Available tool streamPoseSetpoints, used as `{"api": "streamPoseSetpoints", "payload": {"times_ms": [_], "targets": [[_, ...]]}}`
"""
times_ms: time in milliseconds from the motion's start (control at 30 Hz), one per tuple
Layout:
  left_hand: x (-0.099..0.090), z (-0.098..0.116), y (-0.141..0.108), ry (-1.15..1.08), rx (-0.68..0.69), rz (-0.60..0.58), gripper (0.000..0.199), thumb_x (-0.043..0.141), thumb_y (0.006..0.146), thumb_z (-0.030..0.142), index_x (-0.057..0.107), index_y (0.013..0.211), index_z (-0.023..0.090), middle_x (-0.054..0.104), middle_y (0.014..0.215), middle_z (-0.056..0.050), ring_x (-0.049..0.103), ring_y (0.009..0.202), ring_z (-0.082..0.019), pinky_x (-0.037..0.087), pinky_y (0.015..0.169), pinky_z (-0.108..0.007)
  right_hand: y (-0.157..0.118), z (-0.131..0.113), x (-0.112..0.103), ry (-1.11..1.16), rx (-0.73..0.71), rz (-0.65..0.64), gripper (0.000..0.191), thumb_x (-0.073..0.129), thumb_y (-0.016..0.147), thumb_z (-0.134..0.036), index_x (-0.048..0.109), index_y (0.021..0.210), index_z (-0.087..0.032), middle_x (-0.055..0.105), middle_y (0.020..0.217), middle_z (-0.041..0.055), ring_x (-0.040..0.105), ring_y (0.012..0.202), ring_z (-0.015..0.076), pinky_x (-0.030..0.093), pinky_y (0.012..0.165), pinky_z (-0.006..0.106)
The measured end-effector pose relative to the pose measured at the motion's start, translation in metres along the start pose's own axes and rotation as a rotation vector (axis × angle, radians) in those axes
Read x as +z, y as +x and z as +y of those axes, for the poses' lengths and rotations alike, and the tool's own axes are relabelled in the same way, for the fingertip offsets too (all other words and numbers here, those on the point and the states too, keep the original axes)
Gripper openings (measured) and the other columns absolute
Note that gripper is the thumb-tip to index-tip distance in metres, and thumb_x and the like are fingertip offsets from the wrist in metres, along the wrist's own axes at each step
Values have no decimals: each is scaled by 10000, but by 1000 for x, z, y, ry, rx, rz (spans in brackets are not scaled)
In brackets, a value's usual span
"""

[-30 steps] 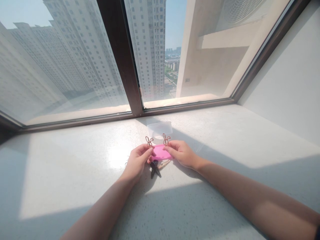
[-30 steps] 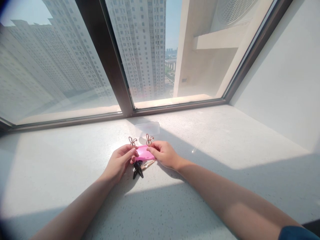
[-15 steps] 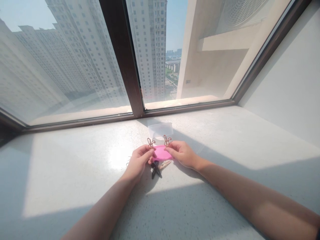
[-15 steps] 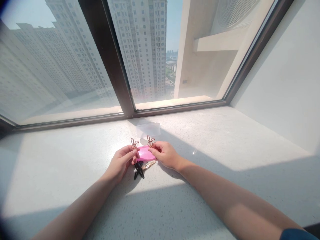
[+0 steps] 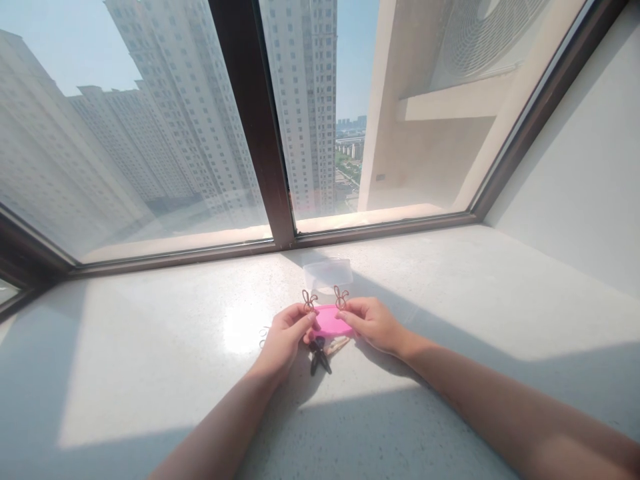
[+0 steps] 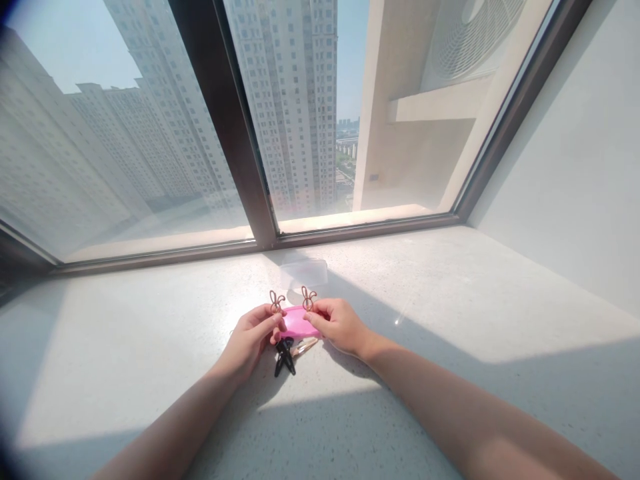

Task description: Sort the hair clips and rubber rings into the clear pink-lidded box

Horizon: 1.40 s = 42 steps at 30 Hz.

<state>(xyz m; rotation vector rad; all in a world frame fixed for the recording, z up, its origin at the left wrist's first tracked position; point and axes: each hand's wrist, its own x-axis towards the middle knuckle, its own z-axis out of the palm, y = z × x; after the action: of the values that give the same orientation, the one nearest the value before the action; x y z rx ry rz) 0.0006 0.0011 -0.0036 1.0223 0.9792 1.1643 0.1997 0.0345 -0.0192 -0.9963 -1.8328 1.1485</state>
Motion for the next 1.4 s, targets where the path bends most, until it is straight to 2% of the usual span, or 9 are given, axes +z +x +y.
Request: {"api": "streamPoseSetpoints", "payload": {"times_ms": [400, 667, 1400], "targets": [[0, -4, 0, -1, 25, -12, 146, 692, 795, 281, 654, 759, 145, 611, 659, -17, 480, 529, -87, 360, 537, -204, 1, -1, 1, 0, -6, -16, 326, 544, 874, -330, 573, 614, -136, 486, 532, -16, 435, 517, 108, 315, 494, 239], [-1, -1, 0, -3, 10, -32, 141, 684, 806, 272, 649, 761, 143, 594, 639, 0, 454, 521, -71, 359, 553, -195, -2, 0, 4, 32, 0, -77, 353, 535, 894, -338, 557, 600, -142, 481, 479, -24, 445, 461, 98, 329, 470, 226], [-6, -7, 5, 50, 33, -53, 173, 656, 830, 282, 614, 755, 133, 586, 649, -7, 462, 538, -83, 345, 546, -209, 1, 0, 2, 79, 8, -38, 313, 550, 884, -343, 640, 693, -112, 511, 540, 0, 440, 512, 105, 314, 489, 241]]}}
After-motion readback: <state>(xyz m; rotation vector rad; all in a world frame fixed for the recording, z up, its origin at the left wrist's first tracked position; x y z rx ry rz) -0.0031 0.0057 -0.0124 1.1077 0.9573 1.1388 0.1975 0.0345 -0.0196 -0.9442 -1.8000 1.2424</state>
